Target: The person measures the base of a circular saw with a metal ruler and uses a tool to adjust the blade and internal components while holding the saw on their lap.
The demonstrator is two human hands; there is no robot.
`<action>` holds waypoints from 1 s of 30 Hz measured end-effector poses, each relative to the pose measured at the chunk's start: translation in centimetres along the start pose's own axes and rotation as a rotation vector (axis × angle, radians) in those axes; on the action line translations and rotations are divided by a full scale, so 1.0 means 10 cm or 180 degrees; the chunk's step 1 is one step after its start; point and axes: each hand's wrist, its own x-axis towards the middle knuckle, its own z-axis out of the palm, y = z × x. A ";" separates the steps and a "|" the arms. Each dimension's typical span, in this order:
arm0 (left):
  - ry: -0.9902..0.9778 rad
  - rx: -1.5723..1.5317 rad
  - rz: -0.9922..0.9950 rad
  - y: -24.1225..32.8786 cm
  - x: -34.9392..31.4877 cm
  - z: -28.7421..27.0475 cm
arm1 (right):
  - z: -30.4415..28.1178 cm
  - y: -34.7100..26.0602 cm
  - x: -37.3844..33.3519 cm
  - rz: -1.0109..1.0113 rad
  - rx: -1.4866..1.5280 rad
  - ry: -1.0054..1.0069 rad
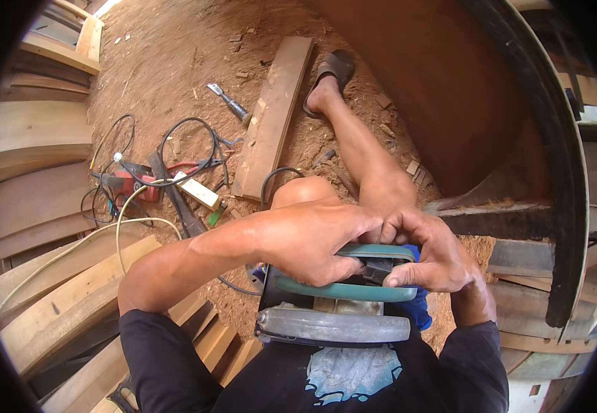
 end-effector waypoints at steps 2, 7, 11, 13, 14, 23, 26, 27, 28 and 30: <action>0.0127 -0.0202 0.0065 -0.05 0.00 0.05 | 0.00 -0.09 0.01 0.0010 -0.0111 -0.0004; -0.0054 -0.0130 -0.0140 -0.03 -0.01 0.07 | -0.03 -0.11 0.03 0.0006 -0.0316 0.0044; -0.0068 -0.0389 -0.0116 -0.06 -0.01 0.09 | 0.02 -0.13 0.01 -0.0427 -0.1023 0.0113; -0.0051 -0.0424 -0.0027 -0.10 0.00 0.09 | 0.03 -0.15 -0.02 -0.0522 -0.1109 0.0222; -0.0029 -0.0458 0.0060 -0.10 0.01 0.08 | 0.03 -0.16 -0.03 -0.0519 -0.1275 0.0206; 0.0171 -0.0057 0.0359 -0.05 0.02 0.09 | -0.10 -0.11 -0.02 -0.0510 -0.0776 -0.0232; 0.0172 0.0044 0.0118 0.03 -0.12 0.05 | -0.11 -0.11 -0.04 -0.0532 -0.0618 -0.0433; 0.0155 0.0049 0.0105 0.03 -0.16 0.05 | -0.11 -0.12 -0.04 -0.0478 -0.0846 -0.0474; 0.0204 -0.0014 0.0111 0.03 -0.21 0.06 | -0.09 -0.10 -0.05 -0.0587 -0.0883 -0.0539; 0.0243 -0.0080 0.0089 0.03 -0.26 0.06 | -0.06 -0.17 -0.06 -0.0590 -0.0895 -0.0496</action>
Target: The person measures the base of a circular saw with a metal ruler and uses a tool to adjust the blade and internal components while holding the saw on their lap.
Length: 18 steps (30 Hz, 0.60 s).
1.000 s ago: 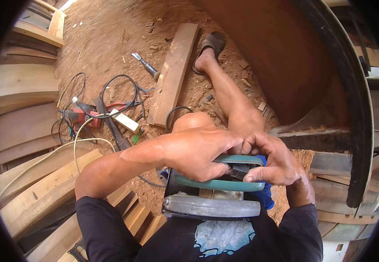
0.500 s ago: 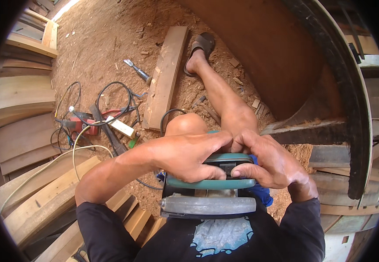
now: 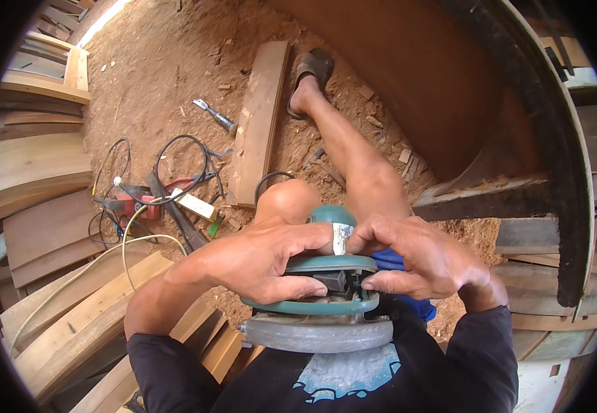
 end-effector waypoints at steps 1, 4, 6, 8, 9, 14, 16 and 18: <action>-0.0118 -0.0078 -0.0147 0.01 -0.01 -0.01 | 0.01 -0.03 0.00 0.0018 -0.0049 0.0040; -0.0362 -0.0232 -0.0452 0.03 -0.04 -0.02 | 0.05 -0.02 0.01 -0.0077 0.0046 0.0137; -0.0222 -0.0102 -0.0244 0.02 -0.05 -0.01 | 0.06 -0.04 0.02 -0.0152 -0.0099 0.0163; -0.0162 -0.0152 -0.0178 0.03 -0.06 0.01 | 0.09 -0.03 0.04 -0.0219 -0.0246 0.0184; -0.0093 -0.0201 -0.0105 0.03 -0.06 0.02 | 0.11 0.00 0.05 -0.0260 -0.0305 0.0197; -0.0246 -0.0237 -0.0359 0.03 -0.08 -0.03 | 0.13 0.07 0.10 -0.0242 -0.0201 0.0259; -0.0177 -0.0247 -0.0236 0.00 -0.11 -0.02 | 0.17 0.08 0.14 -0.0147 -0.0173 0.0181; -0.0133 -0.0298 -0.0181 -0.02 -0.14 -0.01 | 0.20 0.12 0.16 -0.0192 -0.0158 0.0178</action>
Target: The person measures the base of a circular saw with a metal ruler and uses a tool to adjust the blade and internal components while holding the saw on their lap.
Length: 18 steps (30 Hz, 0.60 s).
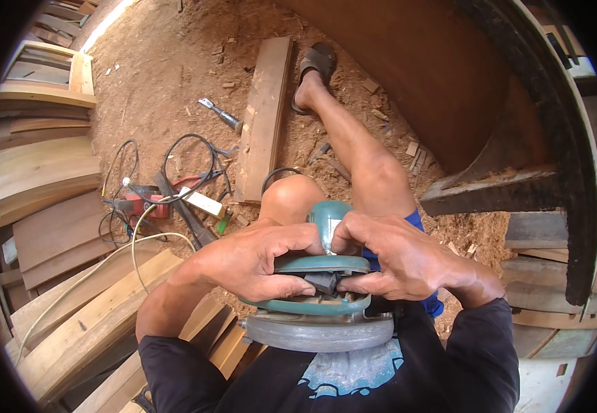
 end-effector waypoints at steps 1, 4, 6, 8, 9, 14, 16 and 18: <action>0.0002 0.0003 -0.0012 -0.01 -0.02 0.01 | 0.02 0.01 0.01 -0.0030 0.0012 0.0000; 0.0045 -0.0094 -0.0119 -0.02 -0.08 0.02 | 0.04 0.00 0.02 -0.0107 0.0164 0.0013; 0.0017 -0.0216 -0.0097 -0.03 -0.10 0.01 | 0.06 -0.01 0.03 -0.0144 0.0138 0.0018; 0.0004 -0.0208 -0.0113 -0.06 -0.12 0.01 | 0.08 -0.04 0.03 -0.0167 0.0104 0.0029; -0.0010 -0.0202 -0.0126 -0.07 -0.12 0.01 | 0.09 -0.06 0.03 -0.0127 0.0155 0.0079; 0.0043 0.0053 0.0145 -0.11 -0.09 0.05 | 0.11 -0.05 0.01 -0.0130 0.0087 0.0111; 0.0038 0.0125 0.0162 -0.11 -0.09 0.04 | 0.13 -0.06 -0.02 -0.0217 0.0001 0.0394; -0.0069 0.0331 -0.0020 -0.11 -0.08 0.02 | 0.14 -0.05 -0.03 -0.0204 0.0003 0.0439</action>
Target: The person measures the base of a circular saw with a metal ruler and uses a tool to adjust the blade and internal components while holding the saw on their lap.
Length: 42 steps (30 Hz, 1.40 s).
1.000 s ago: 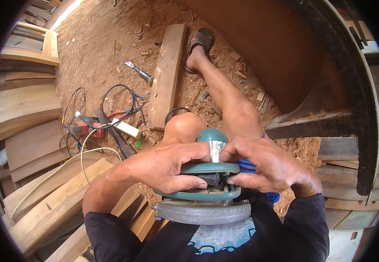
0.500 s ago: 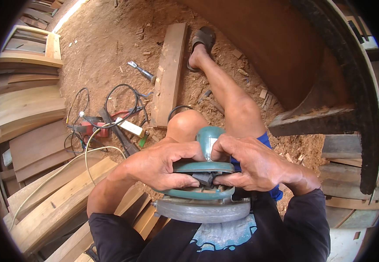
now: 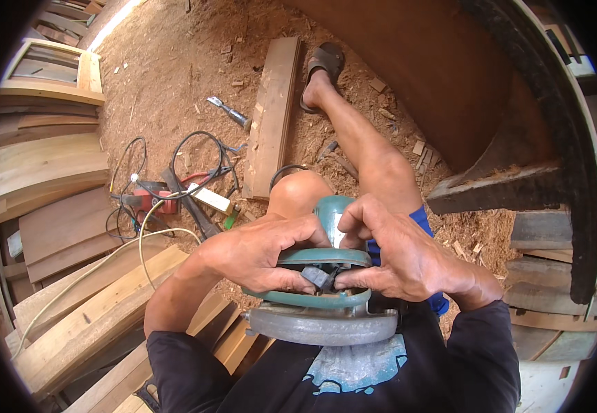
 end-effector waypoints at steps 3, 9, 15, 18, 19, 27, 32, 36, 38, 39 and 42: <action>-0.0027 0.0115 0.0019 0.04 0.02 -0.01 | 0.00 -0.02 -0.01 0.0067 -0.0040 0.0006; -0.0064 -0.0124 -0.0049 0.10 0.03 0.00 | 0.04 0.00 -0.05 0.0159 -0.0125 0.0074; 0.0020 -0.0529 -0.0088 0.10 -0.01 0.04 | 0.07 -0.01 -0.06 0.0240 -0.0103 0.0043; 0.0137 -0.0243 0.0072 0.08 -0.01 0.05 | 0.06 -0.07 -0.04 0.0430 -0.0090 0.0003; 0.0157 -0.0249 0.0069 0.07 -0.02 0.07 | 0.06 -0.09 -0.04 0.0615 -0.0050 -0.0036; 0.0474 -0.0187 0.0238 -0.04 0.05 0.12 | 0.07 -0.06 -0.11 0.0698 -0.0129 0.0261; 0.0473 -0.0100 0.0260 -0.04 0.06 0.11 | 0.07 -0.10 -0.09 0.0617 -0.0319 0.0162; 0.0322 0.0037 0.0012 0.12 0.12 0.05 | 0.07 -0.02 -0.12 0.0861 0.0177 0.0229; 0.0315 0.0073 0.0147 0.12 0.15 0.07 | 0.08 -0.02 -0.14 0.0896 0.0456 0.0329; 0.0296 0.0098 0.0270 0.12 0.16 0.07 | 0.09 -0.04 -0.13 0.0888 0.0440 0.0334; 0.0267 0.0221 0.0171 0.12 0.14 0.07 | 0.11 -0.08 -0.13 0.1210 0.0622 0.0280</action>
